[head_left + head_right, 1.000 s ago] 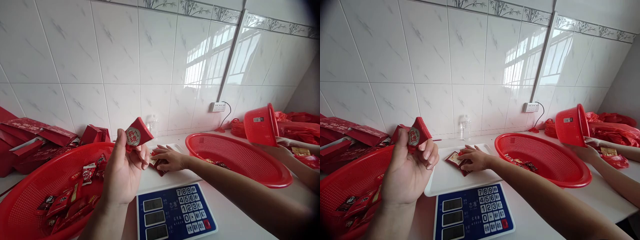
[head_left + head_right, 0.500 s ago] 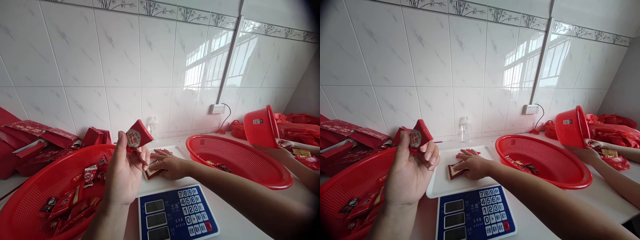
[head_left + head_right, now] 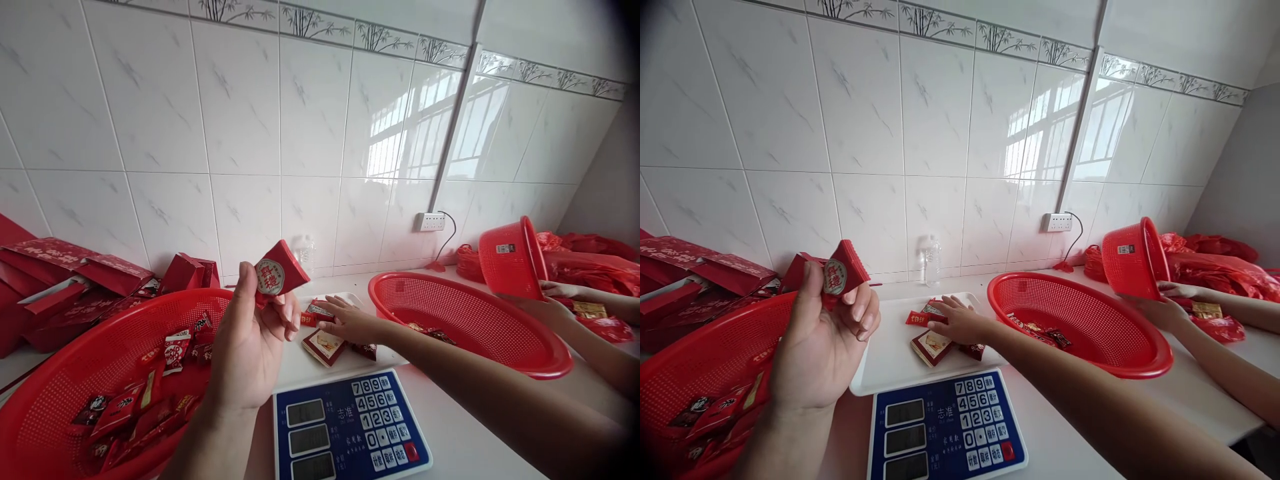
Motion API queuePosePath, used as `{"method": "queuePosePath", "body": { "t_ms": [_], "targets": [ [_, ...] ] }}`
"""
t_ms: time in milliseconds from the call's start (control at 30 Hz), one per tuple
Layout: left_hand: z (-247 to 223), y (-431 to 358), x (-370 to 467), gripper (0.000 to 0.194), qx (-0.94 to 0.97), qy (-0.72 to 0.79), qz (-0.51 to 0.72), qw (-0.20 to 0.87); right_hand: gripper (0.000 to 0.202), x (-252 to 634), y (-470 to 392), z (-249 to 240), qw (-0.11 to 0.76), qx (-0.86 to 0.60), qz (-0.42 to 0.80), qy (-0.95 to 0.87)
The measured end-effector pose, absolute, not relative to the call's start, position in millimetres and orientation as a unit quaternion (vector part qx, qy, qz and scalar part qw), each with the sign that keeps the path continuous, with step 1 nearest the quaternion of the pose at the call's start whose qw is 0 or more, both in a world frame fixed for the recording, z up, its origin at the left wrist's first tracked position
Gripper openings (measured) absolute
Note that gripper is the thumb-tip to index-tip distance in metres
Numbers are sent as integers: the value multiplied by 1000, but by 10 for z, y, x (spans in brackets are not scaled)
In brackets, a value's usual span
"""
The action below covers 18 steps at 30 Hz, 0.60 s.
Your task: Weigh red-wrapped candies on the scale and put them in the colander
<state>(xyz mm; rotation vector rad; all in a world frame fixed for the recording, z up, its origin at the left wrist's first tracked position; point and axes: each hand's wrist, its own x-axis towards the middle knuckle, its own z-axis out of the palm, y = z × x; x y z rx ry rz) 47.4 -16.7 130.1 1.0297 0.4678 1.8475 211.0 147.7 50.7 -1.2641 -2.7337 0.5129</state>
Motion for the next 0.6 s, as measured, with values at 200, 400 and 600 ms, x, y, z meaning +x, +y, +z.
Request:
{"method": "queuePosePath", "body": {
  "t_ms": [200,400,600],
  "targets": [
    [1299,-159,482,50,417,193,750,475,65,1925,1395,402,57,-334,154,-928],
    [1296,-145,484,50,420,199,751,470,29,1851,1465,352,141,-271,146,-941],
    [1285,-145,476,48,416,185,750,480,28,1954,1515,394,242,-310,198,-898]
  ]
}}
